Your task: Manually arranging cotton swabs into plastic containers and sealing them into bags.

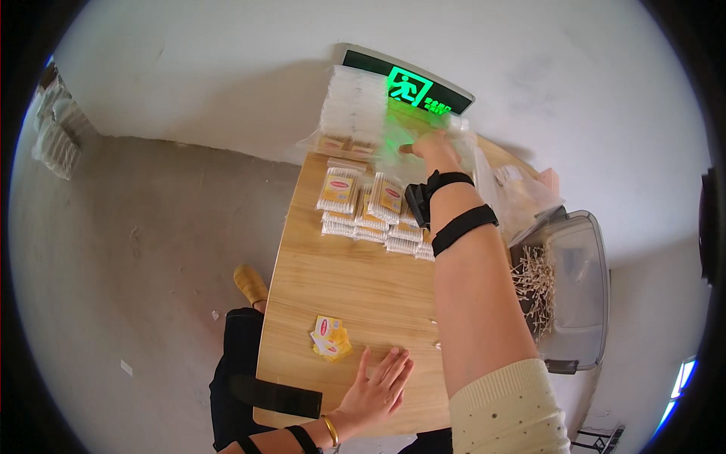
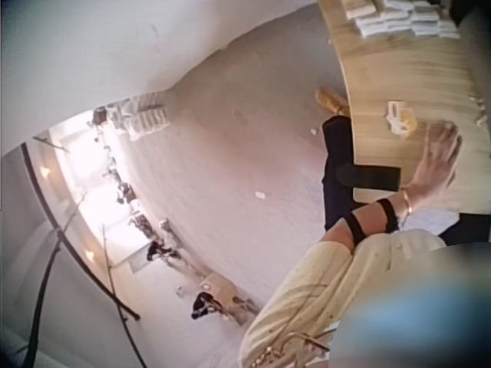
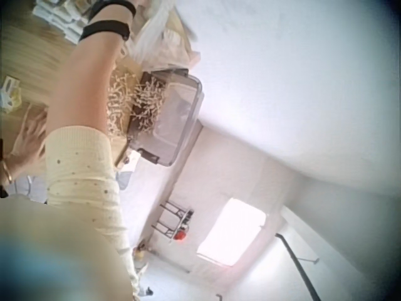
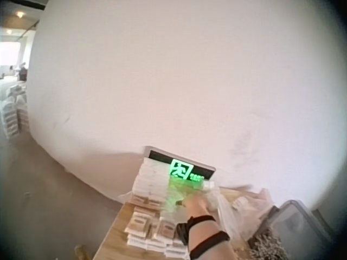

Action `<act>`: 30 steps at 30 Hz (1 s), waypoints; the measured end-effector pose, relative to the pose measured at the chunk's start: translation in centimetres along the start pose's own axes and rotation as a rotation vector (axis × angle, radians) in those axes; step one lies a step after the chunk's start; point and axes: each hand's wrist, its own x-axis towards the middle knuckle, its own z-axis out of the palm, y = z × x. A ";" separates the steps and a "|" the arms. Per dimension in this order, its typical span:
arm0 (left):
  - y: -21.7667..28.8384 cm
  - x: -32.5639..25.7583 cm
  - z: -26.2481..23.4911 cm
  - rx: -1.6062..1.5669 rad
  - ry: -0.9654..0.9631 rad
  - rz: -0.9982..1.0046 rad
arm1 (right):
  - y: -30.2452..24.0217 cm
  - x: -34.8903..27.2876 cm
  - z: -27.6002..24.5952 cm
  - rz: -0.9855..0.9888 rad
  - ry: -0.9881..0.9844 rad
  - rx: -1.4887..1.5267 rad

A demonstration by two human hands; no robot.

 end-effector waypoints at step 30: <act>0.7 0.0 0.4 -0.085 0.189 0.047 | 19.7 -15.4 -8.1 -0.413 -0.246 1.422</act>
